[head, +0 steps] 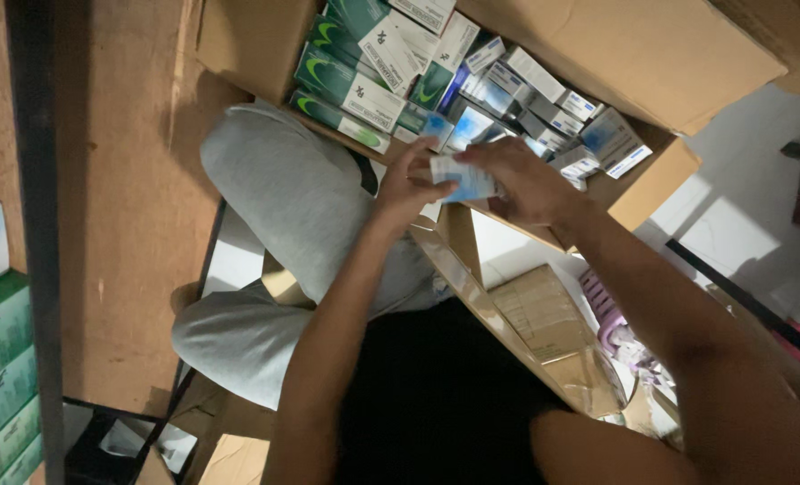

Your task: The person sits on the floor and repeatedly picks up small white and blue medicine boxes from a cardboard box. They place the boxes onto a wooden shelf next to rows of green medicine boxes, stacking them in neat columns.

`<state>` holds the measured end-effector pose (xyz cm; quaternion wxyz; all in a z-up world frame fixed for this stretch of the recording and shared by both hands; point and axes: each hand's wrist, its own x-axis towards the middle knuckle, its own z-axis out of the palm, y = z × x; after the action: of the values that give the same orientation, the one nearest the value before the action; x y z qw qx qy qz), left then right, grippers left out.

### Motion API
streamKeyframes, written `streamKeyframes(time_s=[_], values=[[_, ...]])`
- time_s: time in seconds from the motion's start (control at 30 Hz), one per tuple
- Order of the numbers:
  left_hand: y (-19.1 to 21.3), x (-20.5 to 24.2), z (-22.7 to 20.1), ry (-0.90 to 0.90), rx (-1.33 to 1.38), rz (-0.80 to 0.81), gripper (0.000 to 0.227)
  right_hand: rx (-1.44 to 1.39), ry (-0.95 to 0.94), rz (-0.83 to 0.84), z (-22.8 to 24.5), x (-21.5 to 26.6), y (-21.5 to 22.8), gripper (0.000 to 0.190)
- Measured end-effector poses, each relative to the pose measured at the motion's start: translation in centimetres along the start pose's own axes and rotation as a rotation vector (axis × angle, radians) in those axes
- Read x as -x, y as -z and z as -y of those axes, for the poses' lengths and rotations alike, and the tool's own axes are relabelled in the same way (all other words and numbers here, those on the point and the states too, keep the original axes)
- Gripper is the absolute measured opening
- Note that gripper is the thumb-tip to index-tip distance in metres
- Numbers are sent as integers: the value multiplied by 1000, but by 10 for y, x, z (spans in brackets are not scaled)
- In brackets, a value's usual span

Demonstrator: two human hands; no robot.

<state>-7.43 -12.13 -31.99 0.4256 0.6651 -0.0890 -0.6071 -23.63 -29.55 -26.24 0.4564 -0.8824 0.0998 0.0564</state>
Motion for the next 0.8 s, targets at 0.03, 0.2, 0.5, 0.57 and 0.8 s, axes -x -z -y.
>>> streamKeyframes(time_s=[0.03,0.2,0.5,0.57,0.8], values=[[-2,-2,3,-15,-41,13,70,10,54,-21,-2,1,0,83],[0,-15,24,-131,149,-75,59,10,-374,-342,-52,24,-33,85],[4,-20,42,-193,198,-154,54,325,-657,-72,-171,33,-146,77],[3,-25,41,-197,351,-105,54,365,-795,-40,-185,22,-162,87],[-1,-14,35,-300,20,-260,53,-13,-455,-122,-198,39,-156,44]])
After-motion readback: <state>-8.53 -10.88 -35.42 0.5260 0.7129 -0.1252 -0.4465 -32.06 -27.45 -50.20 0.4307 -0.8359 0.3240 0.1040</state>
